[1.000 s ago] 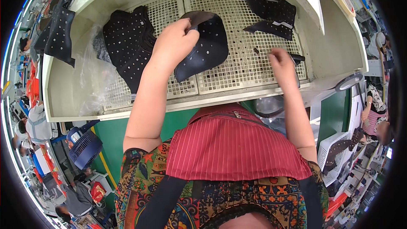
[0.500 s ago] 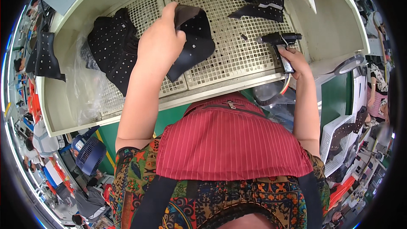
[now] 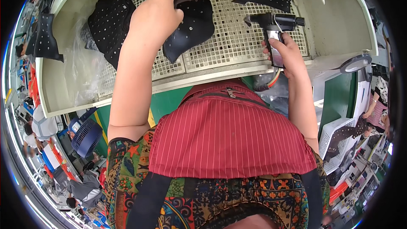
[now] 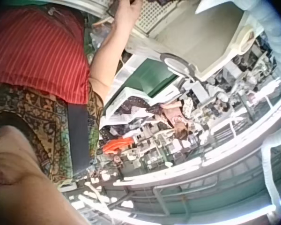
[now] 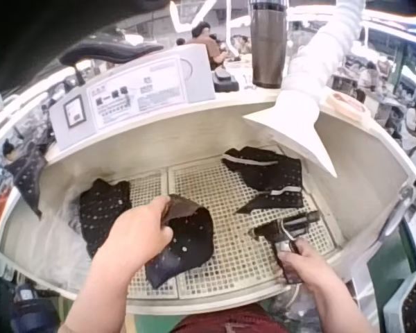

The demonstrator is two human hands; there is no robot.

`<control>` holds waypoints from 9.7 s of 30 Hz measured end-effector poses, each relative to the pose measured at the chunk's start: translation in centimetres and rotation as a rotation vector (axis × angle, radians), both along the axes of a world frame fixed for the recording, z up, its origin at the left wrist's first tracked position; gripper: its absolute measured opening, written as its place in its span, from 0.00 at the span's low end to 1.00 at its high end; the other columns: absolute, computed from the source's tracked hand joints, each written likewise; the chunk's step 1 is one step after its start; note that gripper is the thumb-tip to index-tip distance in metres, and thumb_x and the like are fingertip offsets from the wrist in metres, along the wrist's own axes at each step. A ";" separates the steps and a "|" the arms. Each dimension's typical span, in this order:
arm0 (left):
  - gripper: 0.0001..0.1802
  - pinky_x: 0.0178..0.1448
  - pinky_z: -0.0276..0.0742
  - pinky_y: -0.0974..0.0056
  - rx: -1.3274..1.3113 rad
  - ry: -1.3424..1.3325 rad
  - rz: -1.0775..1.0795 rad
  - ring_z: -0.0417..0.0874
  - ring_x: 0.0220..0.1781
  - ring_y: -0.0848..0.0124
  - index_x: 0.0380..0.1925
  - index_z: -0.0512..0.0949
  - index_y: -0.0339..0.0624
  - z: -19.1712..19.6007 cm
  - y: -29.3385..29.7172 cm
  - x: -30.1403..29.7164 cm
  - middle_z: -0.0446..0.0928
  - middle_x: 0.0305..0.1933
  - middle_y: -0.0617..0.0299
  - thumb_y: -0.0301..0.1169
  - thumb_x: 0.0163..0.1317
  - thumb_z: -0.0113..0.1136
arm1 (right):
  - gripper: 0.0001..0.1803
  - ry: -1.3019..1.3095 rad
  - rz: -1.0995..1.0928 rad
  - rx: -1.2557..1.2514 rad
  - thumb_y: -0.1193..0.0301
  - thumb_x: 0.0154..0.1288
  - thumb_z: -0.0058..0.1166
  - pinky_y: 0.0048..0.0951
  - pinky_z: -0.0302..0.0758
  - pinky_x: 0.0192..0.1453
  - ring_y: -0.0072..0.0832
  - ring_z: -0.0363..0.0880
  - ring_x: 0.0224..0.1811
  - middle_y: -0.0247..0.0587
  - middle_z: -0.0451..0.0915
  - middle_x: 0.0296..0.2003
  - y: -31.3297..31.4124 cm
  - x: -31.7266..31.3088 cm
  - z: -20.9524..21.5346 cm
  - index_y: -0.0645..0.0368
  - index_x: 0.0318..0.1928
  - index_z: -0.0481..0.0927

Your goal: The person uses a handheld pneumatic tool to attach metal studs to black shoe uppers on a factory assembly line. They repeatedly pick up a shoe part, apply the tool to specific points, and place the finished item into a white plastic basket.

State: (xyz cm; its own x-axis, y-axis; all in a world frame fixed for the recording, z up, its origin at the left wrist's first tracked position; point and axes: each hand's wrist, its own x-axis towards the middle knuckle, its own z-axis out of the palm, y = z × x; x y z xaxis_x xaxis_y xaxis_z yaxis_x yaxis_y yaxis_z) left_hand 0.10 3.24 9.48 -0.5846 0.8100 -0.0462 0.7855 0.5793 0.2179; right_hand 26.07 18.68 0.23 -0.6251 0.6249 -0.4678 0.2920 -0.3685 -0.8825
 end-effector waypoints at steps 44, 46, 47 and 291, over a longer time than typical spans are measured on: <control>0.23 0.53 0.75 0.55 -0.100 0.046 -0.066 0.80 0.48 0.53 0.52 0.74 0.44 0.0 3.6 0.2 0.80 0.44 0.49 0.30 0.53 0.52 | 0.21 -0.204 0.377 1.151 0.72 0.55 0.59 0.43 0.74 0.36 0.48 0.79 0.35 0.51 0.79 0.34 -4.4 -4.4 3.4 0.61 0.49 0.69; 0.23 0.53 0.75 0.55 -0.121 0.039 -0.056 0.80 0.48 0.53 0.52 0.74 0.43 0.3 3.8 0.3 0.80 0.45 0.49 0.29 0.52 0.52 | 0.21 -0.213 0.388 1.166 0.72 0.55 0.58 0.43 0.74 0.36 0.48 0.79 0.35 0.51 0.79 0.34 -4.4 -4.1 3.6 0.61 0.50 0.69; 0.23 0.53 0.75 0.55 -0.104 0.045 -0.051 0.80 0.48 0.53 0.51 0.74 0.43 0.2 3.8 0.2 0.80 0.44 0.49 0.30 0.52 0.52 | 0.21 -0.217 0.392 1.174 0.71 0.56 0.58 0.43 0.74 0.37 0.48 0.79 0.36 0.51 0.79 0.34 -4.5 -3.8 3.7 0.61 0.50 0.69; 0.13 0.54 0.72 0.66 -0.345 -1.179 -0.819 0.79 0.49 0.67 0.47 0.75 0.36 -5.6 15.4 31.0 0.79 0.45 0.53 0.30 0.66 0.51 | 0.20 -0.213 -0.542 1.883 0.84 0.33 0.62 0.31 0.75 0.38 0.35 0.77 0.36 0.42 0.76 0.38 10.4 36.4 9.7 0.58 0.33 0.79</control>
State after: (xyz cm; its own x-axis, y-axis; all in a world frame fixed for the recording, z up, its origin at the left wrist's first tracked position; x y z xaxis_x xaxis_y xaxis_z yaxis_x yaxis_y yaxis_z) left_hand 31.12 18.60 3.89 0.5312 0.7392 -0.4140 0.3831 0.2262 0.8956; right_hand 62.48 29.12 9.91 -0.2631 0.4069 0.8747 0.6261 0.7618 -0.1661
